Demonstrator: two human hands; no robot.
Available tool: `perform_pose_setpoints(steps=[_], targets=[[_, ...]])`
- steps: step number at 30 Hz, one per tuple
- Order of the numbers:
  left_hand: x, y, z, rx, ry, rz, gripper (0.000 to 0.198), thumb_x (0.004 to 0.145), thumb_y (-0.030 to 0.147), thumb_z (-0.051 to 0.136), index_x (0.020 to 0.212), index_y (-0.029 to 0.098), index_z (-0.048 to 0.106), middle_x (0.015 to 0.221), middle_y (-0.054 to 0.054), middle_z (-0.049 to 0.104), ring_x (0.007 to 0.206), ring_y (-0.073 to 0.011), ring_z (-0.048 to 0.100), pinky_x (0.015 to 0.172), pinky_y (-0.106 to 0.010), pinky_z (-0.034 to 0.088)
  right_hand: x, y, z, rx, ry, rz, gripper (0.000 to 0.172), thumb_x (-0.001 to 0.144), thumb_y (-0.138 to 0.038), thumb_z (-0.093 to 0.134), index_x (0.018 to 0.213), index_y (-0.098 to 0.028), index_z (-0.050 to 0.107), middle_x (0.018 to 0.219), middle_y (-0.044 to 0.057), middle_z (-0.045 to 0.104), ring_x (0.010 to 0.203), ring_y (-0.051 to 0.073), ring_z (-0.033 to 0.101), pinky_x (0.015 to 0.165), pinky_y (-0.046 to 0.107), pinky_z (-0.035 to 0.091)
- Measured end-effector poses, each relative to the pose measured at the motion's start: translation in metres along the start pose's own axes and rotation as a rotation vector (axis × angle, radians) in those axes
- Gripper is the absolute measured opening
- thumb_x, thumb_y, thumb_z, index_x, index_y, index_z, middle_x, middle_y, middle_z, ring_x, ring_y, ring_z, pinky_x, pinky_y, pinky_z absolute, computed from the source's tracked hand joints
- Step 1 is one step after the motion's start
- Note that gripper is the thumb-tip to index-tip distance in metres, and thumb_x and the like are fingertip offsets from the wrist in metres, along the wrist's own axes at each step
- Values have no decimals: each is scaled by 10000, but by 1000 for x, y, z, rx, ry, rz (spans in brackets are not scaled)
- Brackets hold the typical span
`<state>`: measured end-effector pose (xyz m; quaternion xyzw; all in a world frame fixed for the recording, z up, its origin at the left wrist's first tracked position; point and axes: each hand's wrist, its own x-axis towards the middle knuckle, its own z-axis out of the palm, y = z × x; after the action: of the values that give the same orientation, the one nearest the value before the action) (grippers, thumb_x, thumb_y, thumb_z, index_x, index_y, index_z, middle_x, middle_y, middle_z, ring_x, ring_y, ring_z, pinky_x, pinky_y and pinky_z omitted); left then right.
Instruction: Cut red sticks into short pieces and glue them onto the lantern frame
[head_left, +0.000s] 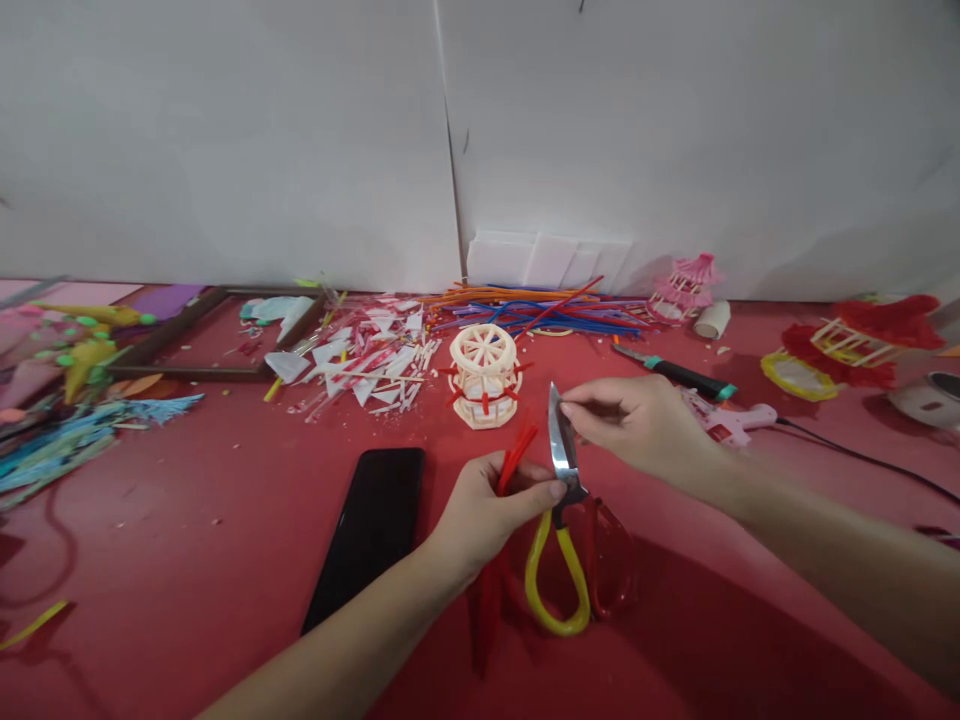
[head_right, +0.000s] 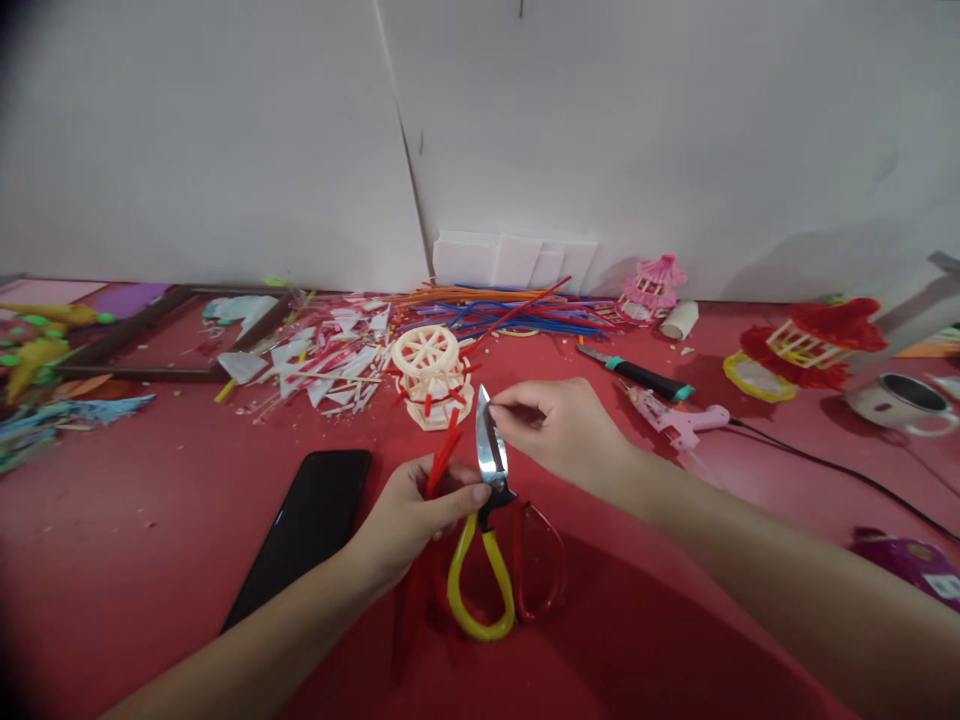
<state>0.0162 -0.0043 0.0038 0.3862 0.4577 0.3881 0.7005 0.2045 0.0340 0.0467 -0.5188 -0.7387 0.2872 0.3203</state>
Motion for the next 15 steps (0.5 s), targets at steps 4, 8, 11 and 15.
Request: perform_pose_setpoints(steps=[4,8,11,15], targets=[[0,1,1,2,14,-8,269,579,289,890,680,142,689,490,37,589,477,-73,534,499,-190,411,6,-10,-4,-222,8,-111,201,838,-294,542,721,-204,678,633,-14,670,547,104,553,542,217,386],[1,0,1,-8,33,-27,275,584,266,888,696,146,667,504,39,594,471,-70,530,481,-187,395,11,-9,-6,-316,31,-130,188,810,-247,524,649,-200,607,605,-26,617,545,95,500,546,219,350],[2,-2,0,-6,60,-26,293,587,271,886,708,153,647,499,49,576,451,-63,507,440,-176,351,11,4,-7,-242,87,-57,127,779,-243,542,686,-200,615,625,-24,628,567,108,526,558,224,374],[4,-5,-1,16,61,-42,330,594,302,883,751,148,637,555,37,619,406,-33,436,389,-162,281,-7,25,2,37,-84,99,156,786,-265,540,769,-196,679,716,5,705,658,153,622,620,256,452]])
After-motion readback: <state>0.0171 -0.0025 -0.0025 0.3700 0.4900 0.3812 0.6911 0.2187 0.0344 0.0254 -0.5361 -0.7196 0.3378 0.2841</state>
